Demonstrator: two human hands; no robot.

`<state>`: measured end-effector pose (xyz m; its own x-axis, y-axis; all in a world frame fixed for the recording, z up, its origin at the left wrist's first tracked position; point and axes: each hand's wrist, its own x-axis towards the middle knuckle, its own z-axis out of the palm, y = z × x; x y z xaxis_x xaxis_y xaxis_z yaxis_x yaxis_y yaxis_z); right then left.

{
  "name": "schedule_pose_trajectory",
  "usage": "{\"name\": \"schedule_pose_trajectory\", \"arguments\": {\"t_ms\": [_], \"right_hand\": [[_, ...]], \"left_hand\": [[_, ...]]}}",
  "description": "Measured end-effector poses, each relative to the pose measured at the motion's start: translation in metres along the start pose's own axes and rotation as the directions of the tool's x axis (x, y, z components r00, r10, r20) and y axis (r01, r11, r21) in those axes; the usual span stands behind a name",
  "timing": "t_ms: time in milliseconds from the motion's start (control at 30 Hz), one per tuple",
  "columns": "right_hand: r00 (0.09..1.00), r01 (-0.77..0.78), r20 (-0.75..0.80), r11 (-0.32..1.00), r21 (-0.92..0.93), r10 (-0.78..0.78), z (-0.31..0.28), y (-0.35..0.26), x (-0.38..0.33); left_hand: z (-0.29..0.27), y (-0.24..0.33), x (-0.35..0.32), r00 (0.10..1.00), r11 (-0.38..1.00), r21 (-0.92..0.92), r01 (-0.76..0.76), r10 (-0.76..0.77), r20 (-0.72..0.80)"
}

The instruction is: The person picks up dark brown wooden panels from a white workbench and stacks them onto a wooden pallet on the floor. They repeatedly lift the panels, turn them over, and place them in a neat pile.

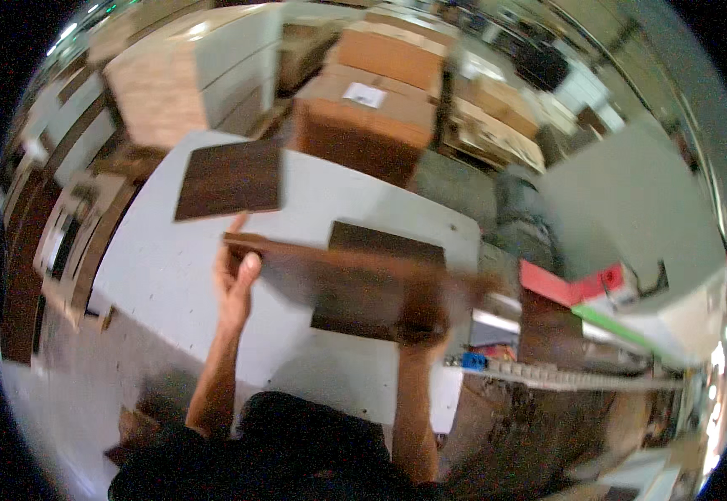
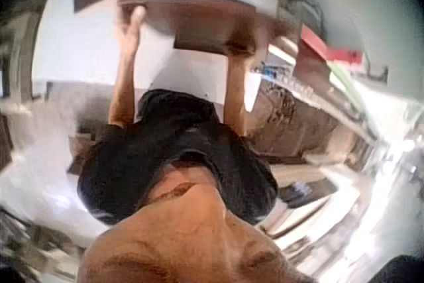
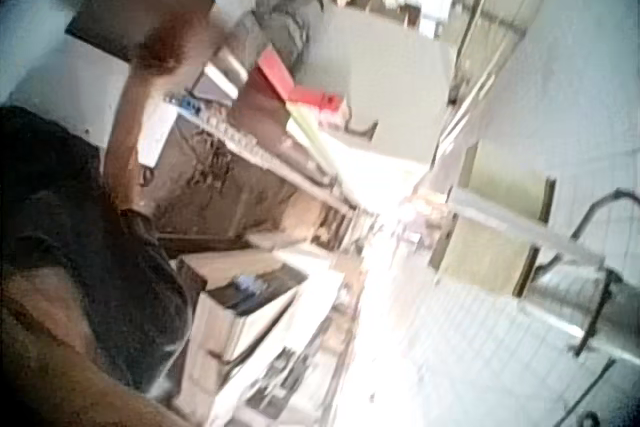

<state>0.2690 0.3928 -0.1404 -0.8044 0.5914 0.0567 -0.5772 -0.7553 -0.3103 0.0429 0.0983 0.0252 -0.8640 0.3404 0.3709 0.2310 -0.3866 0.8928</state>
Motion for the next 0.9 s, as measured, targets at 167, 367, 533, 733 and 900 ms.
{"name": "schedule_pose_trajectory", "arguments": {"t_ms": [167,367,533,733,900], "right_hand": [[0.608,-0.234,-0.793,0.961,-0.145,0.028,0.092,0.065,-0.052],[0.641,-0.427,-0.766,0.850,-0.308,0.044,0.017,0.038,-0.090],[0.716,-0.602,-0.698,0.499,-0.623,-0.006,-0.008,-0.010,-0.107],[0.744,-0.508,-0.653,0.512,-0.693,-0.145,-0.020,-0.014,-0.136],[0.826,-0.399,-0.554,0.582,-0.708,-0.108,-0.047,0.014,-0.161]], "left_hand": [[-0.022,-0.073,0.038,0.929,0.943,0.190,0.272,-0.205,-0.308],[-0.021,-0.196,0.039,0.859,0.851,0.135,0.507,-0.487,-0.157],[0.020,-0.241,0.060,0.903,0.748,0.515,0.418,-0.406,-0.143],[0.129,-0.230,0.027,0.947,0.840,0.542,0.001,-0.174,0.269],[0.278,-0.235,-0.019,0.521,0.651,0.115,0.750,-0.688,0.505]]}}
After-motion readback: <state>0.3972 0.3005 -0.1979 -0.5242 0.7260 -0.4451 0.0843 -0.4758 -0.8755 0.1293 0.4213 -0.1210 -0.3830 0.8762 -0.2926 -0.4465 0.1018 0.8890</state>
